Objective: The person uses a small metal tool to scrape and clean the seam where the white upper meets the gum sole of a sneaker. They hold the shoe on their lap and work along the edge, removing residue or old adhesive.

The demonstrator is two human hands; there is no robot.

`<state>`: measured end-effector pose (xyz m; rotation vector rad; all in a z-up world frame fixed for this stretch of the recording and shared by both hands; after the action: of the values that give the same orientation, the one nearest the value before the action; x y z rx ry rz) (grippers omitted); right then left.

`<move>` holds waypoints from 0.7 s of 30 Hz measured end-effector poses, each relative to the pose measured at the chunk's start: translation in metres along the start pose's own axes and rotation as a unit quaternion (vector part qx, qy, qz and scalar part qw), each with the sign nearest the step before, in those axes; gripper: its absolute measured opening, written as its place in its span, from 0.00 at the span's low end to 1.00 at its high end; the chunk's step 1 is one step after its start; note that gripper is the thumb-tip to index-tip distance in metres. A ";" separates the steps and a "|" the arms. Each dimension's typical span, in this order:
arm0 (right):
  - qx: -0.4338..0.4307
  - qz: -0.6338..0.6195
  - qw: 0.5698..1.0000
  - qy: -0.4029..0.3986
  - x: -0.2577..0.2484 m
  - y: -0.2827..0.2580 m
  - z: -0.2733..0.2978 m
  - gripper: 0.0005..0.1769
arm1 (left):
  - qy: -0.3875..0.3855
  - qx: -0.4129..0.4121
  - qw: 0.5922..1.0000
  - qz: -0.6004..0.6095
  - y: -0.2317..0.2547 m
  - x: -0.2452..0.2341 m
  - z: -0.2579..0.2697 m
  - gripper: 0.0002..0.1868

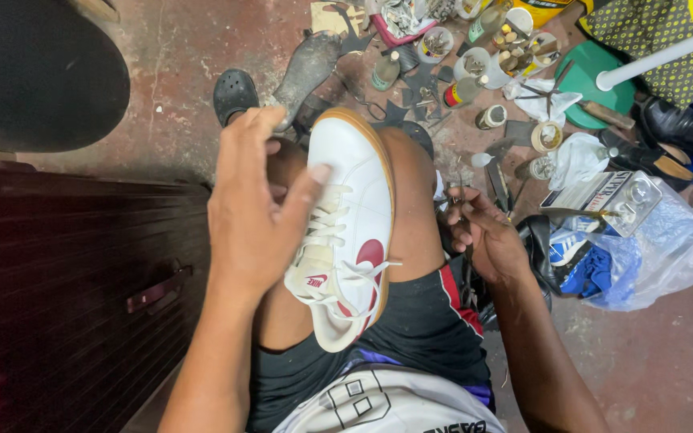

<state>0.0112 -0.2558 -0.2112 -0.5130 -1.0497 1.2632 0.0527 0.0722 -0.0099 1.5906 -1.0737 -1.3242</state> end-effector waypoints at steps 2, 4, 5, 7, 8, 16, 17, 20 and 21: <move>-0.008 -0.014 1.000 -0.002 0.000 -0.003 0.001 0.16 | -0.013 0.083 0.988 -0.129 0.026 0.011 -0.005 0.43; -0.013 -0.015 1.000 0.005 -0.002 -0.006 0.005 0.16 | -0.049 0.071 0.979 -0.185 0.032 0.023 -0.007 0.52; -0.017 -0.010 1.000 0.011 -0.003 -0.008 0.006 0.16 | -0.077 0.021 0.981 -0.179 0.026 0.028 -0.010 0.55; -0.023 -0.003 1.000 0.020 -0.005 -0.011 0.009 0.16 | -0.100 -0.015 0.978 -0.183 0.022 0.034 -0.011 0.59; -0.026 0.000 0.999 0.024 -0.006 -0.013 0.012 0.16 | -0.093 0.001 0.976 -0.195 0.025 0.037 -0.011 0.59; -0.078 0.112 0.989 0.059 0.004 -0.036 0.026 0.11 | -0.084 -0.003 0.988 -0.127 0.019 0.046 -0.006 0.53; -0.084 0.139 0.985 0.064 0.009 -0.040 0.028 0.11 | -0.080 0.016 0.991 -0.109 0.021 0.046 -0.007 0.52; -0.091 0.254 0.959 0.086 0.022 -0.055 0.037 0.10 | -0.079 0.045 0.993 -0.077 0.026 0.050 -0.008 0.53; -0.092 0.297 0.946 0.093 0.028 -0.061 0.040 0.10 | -0.080 0.050 0.993 -0.070 0.028 0.051 -0.007 0.54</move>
<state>0.0069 -0.2557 -0.1332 -1.1327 -0.8833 1.6064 0.0615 0.0152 0.0014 1.6812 -1.1574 -1.5351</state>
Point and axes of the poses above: each hand's wrist, its own z-axis away from the middle knuckle, its own x-axis out of the palm, y = z × x, the point moved 8 cm from there along -z, towards the middle knuckle, and after that the axes turned 14 degrees about z, right-handed, at the moved point
